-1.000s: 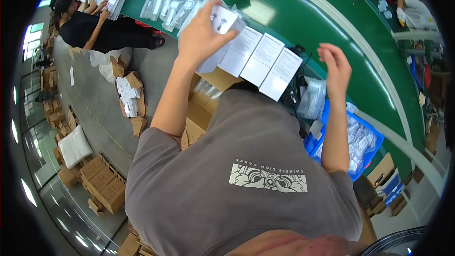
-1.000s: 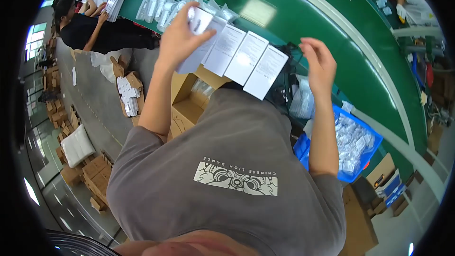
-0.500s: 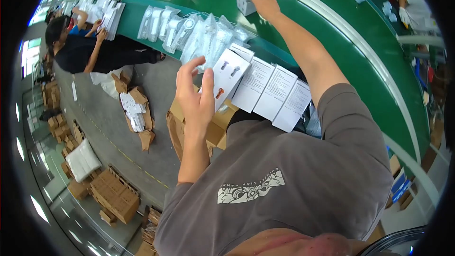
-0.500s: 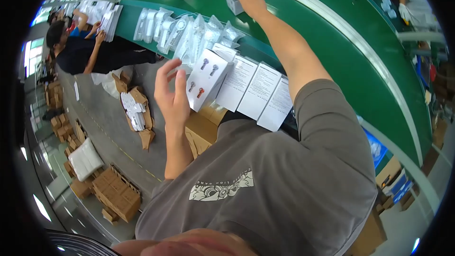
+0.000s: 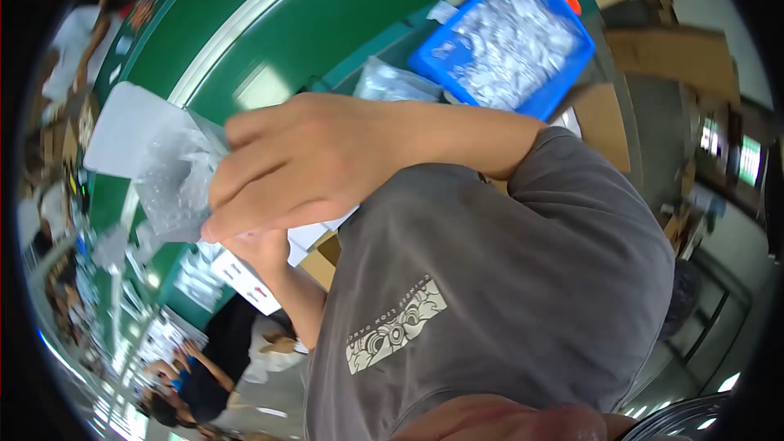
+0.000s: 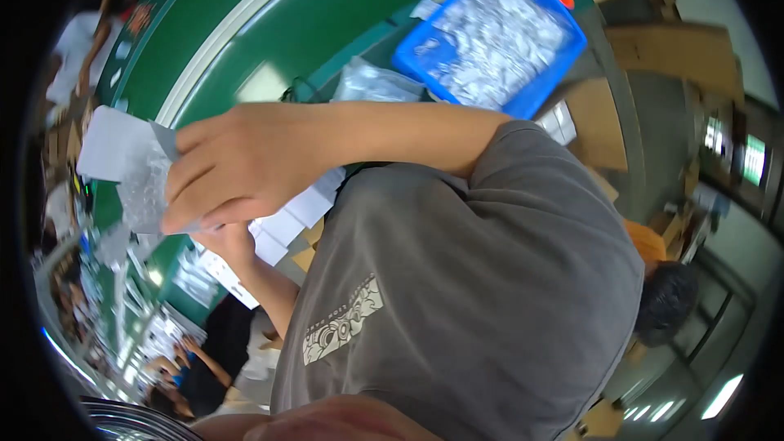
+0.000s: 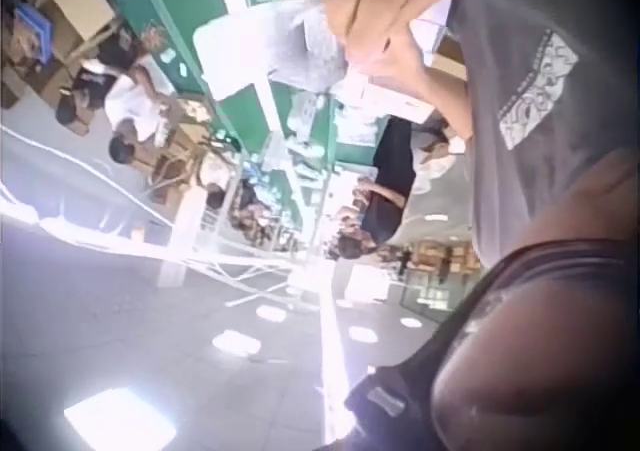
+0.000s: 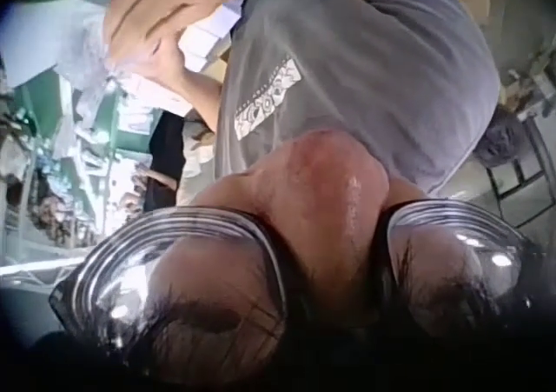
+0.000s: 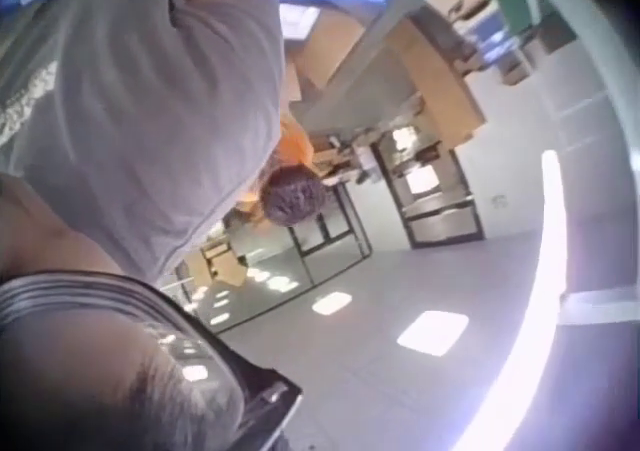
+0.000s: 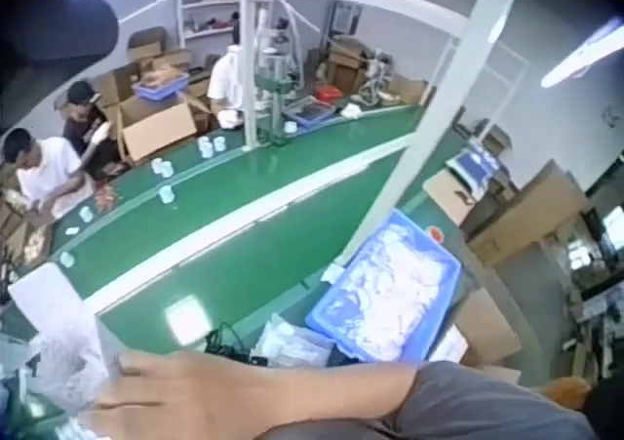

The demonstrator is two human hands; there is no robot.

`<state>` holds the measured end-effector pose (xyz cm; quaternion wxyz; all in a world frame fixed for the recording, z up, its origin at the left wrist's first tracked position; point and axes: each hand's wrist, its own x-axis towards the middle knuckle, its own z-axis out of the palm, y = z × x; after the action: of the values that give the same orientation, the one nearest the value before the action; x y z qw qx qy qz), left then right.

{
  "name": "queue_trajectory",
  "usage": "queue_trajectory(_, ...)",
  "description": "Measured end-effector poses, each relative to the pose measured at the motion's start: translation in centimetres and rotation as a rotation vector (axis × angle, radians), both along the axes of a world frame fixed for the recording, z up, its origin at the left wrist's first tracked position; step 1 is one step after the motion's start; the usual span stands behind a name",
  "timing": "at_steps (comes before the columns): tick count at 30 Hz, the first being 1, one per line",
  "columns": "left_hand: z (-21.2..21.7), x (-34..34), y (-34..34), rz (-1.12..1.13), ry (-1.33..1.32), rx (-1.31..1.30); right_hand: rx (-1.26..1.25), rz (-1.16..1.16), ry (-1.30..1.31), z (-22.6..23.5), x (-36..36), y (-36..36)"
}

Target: Packaging small electronic components into individual white boxes along with instruction manuals on an industrial assembly line.

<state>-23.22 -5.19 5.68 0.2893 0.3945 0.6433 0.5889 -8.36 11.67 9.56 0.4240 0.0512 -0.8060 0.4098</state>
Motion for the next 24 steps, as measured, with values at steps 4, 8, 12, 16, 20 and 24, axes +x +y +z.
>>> queue_trajectory(4, -2.5, 3.6, 1.0, -0.089, -0.122, -0.283, -0.504, -0.747, -0.186, -9.6, 14.2, 8.1)
queue_trajectory(8, -2.7, 8.3, 3.8, -0.164, -0.084, -0.277, -0.263, -1.529, -1.162, -31.3, 35.2, 12.7)
queue_trajectory(12, -3.2, 10.5, 3.3, -0.266, 0.171, -0.376, 0.189, -1.514, -1.534, -37.6, 41.0, 11.6)
queue_trajectory(16, -4.0, 11.7, 3.3, -0.269, 0.084, -0.339, 0.093, -1.471, -1.234, -36.9, 43.6, 13.3)
queue_trajectory(20, -4.8, 11.9, 3.2, -0.224, 0.066, -0.337, -0.283, -1.297, -1.105, -32.2, 43.6, 12.5)
queue_trajectory(24, -5.7, 12.0, 3.0, -0.219, -0.046, -0.303, -1.123, -0.795, -0.659, -22.0, 38.6, 12.1)
